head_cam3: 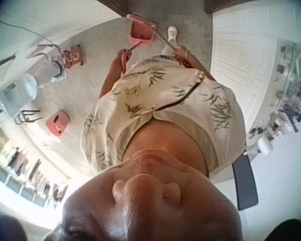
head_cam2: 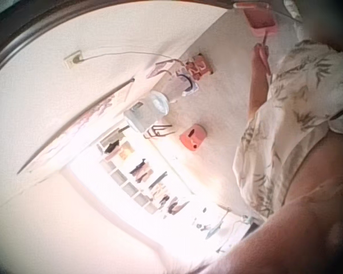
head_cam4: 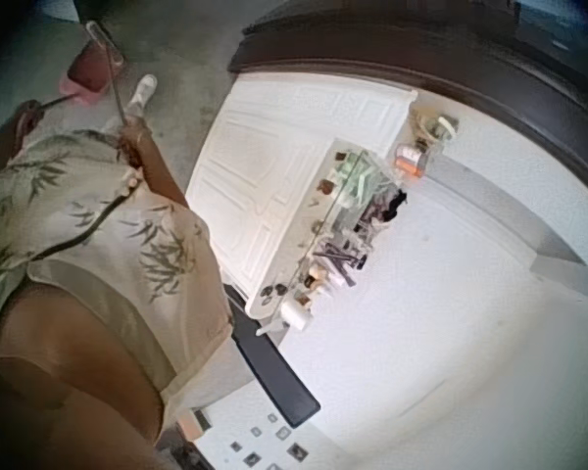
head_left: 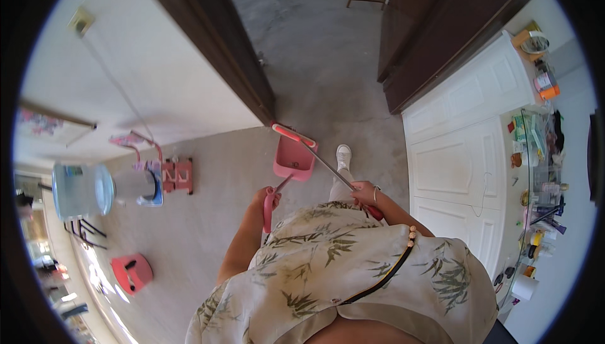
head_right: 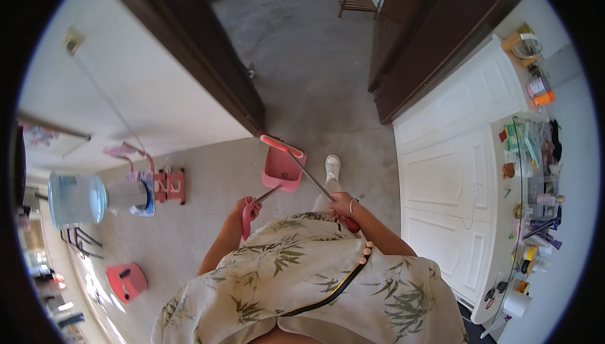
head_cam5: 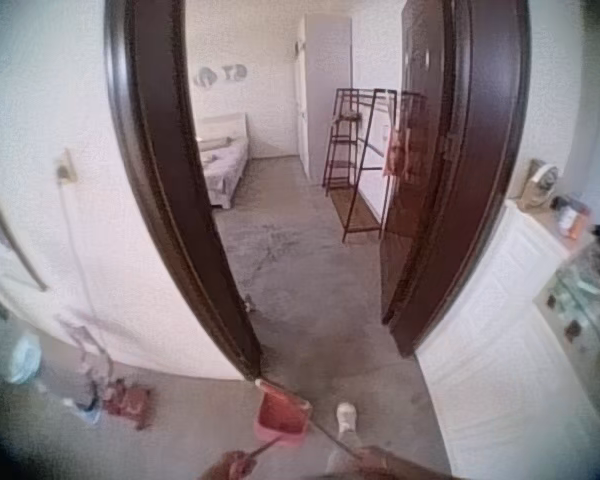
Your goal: The person sweeps the floor using a broom and dustpan, collecting debris and emptying it into a trash bin. They then switch to a mop to clean the floor surface in the same room.
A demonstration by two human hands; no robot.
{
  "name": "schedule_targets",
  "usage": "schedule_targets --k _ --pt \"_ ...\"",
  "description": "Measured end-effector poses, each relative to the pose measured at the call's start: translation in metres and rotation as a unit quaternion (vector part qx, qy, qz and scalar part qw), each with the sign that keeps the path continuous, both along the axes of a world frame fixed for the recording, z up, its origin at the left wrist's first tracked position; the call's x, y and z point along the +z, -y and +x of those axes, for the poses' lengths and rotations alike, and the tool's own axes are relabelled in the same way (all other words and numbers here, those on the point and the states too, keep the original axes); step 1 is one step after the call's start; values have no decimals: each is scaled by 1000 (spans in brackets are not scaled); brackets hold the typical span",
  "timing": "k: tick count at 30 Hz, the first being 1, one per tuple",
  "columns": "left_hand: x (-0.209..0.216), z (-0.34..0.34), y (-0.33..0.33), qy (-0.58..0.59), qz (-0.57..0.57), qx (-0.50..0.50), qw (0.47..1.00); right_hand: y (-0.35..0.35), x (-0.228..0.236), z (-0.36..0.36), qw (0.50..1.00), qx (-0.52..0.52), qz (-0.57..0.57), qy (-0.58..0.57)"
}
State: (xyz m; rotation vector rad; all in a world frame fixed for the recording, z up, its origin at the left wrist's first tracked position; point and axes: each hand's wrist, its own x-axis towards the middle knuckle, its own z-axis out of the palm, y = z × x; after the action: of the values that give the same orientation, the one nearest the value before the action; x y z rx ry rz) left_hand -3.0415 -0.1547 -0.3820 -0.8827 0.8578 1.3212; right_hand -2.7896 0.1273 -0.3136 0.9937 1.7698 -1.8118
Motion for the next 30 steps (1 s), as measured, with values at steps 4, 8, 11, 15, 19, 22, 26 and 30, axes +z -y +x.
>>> schedule_targets --k 4,8,11,15,19,22,26,30 --pt "-36 -52 -79 41 27 -8 999 -75 15 -25 995 -91 -33 24" --pt "-4 -78 -187 -63 39 -16 997 -158 14 -48 978 -181 -51 93" --pt "4 -114 -251 -80 39 26 996 -215 9 -82 964 -238 -61 104" --pt "24 -158 -316 -44 33 38 998 -278 -9 -127 946 -293 -113 85" --pt "39 -207 -331 -9 58 52 997 -323 -19 -179 905 -376 -176 98" --pt "42 -242 -346 -16 78 60 995 -365 -54 -221 824 -442 -339 102" --pt "26 -294 -369 -35 43 63 996 -416 -105 -286 771 -432 -461 78" --pt "41 -361 -425 -24 3 79 997 -467 -98 -396 782 -449 -429 56"
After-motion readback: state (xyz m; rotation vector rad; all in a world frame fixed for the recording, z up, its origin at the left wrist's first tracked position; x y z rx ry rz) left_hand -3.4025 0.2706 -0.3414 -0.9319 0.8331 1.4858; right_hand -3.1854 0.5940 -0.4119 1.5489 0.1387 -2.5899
